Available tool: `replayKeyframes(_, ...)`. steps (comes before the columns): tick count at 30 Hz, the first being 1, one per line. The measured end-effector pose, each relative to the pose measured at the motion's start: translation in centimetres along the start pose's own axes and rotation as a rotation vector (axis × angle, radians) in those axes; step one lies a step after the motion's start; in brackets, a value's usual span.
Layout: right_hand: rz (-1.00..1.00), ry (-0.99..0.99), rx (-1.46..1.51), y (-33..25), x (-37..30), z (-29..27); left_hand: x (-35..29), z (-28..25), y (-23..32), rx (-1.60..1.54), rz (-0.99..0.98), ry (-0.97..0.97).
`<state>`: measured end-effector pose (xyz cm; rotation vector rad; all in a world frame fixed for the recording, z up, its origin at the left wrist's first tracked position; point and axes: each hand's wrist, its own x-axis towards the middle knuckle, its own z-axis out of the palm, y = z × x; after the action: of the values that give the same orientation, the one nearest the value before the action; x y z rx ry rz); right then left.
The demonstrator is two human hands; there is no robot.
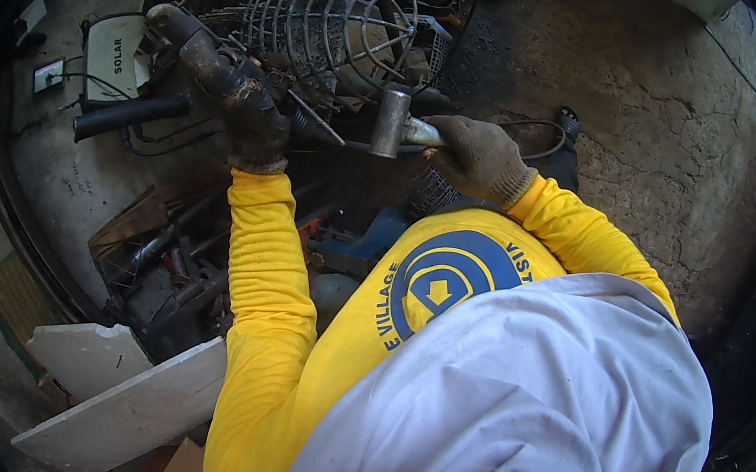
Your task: The person uses a welding tool to fuse pieces of a circular metal frame. They hold the metal rod against the frame and use a hammer to adjust the position of the pieces before welding them together.
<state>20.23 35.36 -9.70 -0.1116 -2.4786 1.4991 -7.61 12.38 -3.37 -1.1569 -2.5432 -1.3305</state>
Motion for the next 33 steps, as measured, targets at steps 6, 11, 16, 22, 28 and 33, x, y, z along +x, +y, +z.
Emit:
replayKeyframes(6,0.017,-0.016,-0.004,-0.5,0.2,-0.4,-0.2,0.5,0.5,0.344,0.193,-0.068)
replayKeyframes(11,0.074,-0.087,-0.021,-1.3,0.0,-0.2,0.0,1.0,0.4,0.157,0.115,-0.015)
replayKeyframes(16,0.017,-0.055,0.063,-2.9,0.6,-1.0,0.7,1.9,1.6,0.201,0.195,0.045)
replayKeyframes(22,0.128,-0.032,0.035,-2.4,1.9,-1.5,0.1,1.3,1.9,0.134,0.090,-0.028)
replayKeyframes(28,0.102,-0.132,0.065,-1.1,1.9,-2.4,0.0,1.4,3.8,0.276,0.156,0.084)
replayKeyframes(33,0.070,-0.233,0.130,0.9,2.6,-3.5,-2.2,-0.2,2.5,-0.005,-0.131,0.100)
